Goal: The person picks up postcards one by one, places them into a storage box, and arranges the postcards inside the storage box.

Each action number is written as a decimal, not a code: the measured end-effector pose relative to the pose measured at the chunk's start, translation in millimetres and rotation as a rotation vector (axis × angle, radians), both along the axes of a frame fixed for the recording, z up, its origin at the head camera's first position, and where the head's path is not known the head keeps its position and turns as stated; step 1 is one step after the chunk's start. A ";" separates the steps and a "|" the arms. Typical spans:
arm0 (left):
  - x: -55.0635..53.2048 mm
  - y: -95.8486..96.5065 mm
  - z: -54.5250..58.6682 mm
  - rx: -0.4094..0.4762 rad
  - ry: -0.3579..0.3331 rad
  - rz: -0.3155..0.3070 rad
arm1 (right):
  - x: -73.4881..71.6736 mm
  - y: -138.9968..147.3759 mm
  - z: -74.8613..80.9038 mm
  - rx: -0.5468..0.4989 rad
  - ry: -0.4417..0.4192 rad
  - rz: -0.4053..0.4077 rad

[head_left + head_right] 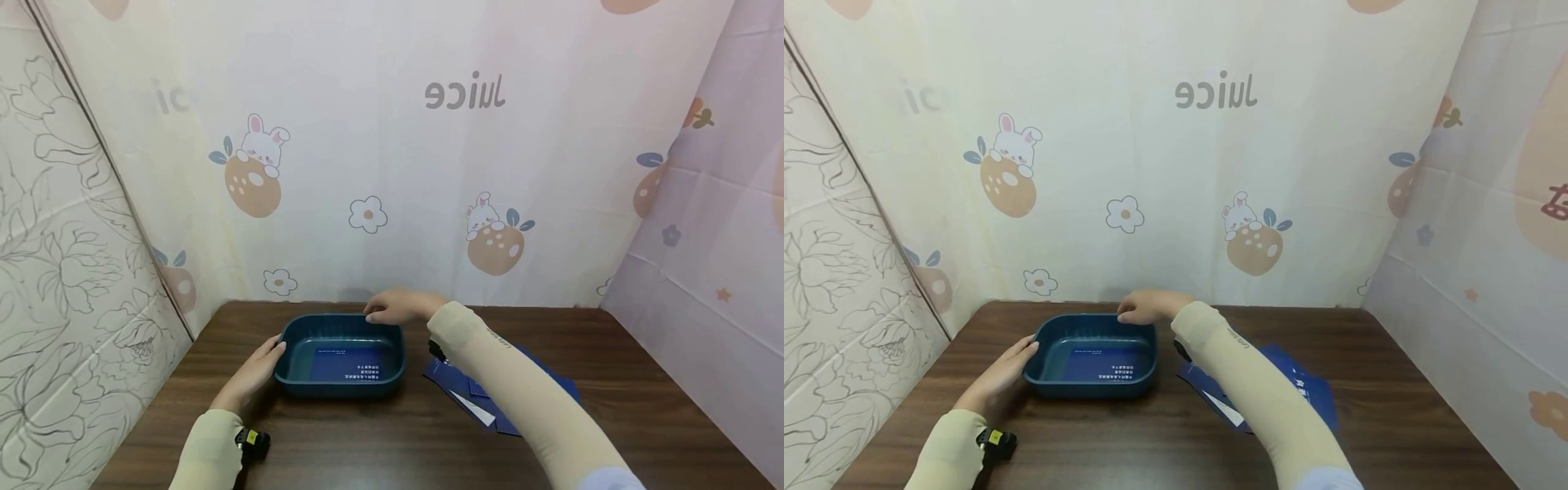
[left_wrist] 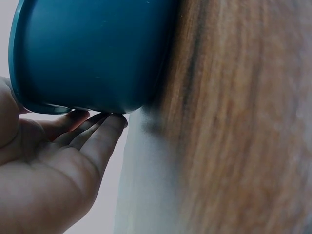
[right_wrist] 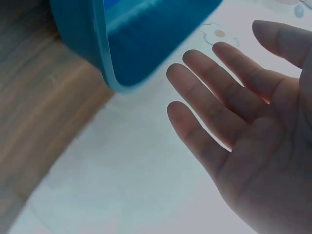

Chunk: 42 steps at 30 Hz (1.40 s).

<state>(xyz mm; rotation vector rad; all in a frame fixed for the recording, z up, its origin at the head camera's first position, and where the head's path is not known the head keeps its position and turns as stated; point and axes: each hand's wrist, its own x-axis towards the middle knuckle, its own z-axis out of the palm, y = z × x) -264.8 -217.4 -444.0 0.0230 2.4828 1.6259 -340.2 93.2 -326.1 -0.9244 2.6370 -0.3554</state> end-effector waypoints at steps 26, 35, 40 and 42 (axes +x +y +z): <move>-1.5 -4.4 -1.3 0.021 0.004 -0.007 | 29.3 103.4 2.8 -0.099 0.035 -0.030; -2.8 -2.8 -2.8 0.025 0.010 -0.022 | 44.5 175.0 -18.3 -0.071 0.036 -0.159; -1.8 -3.7 -2.6 0.027 0.006 -0.015 | 55.6 205.5 -29.6 -0.093 -0.004 -0.244; -1.3 -3.5 -2.6 0.026 0.005 -0.016 | 59.9 214.5 -33.0 -0.102 -0.015 -0.268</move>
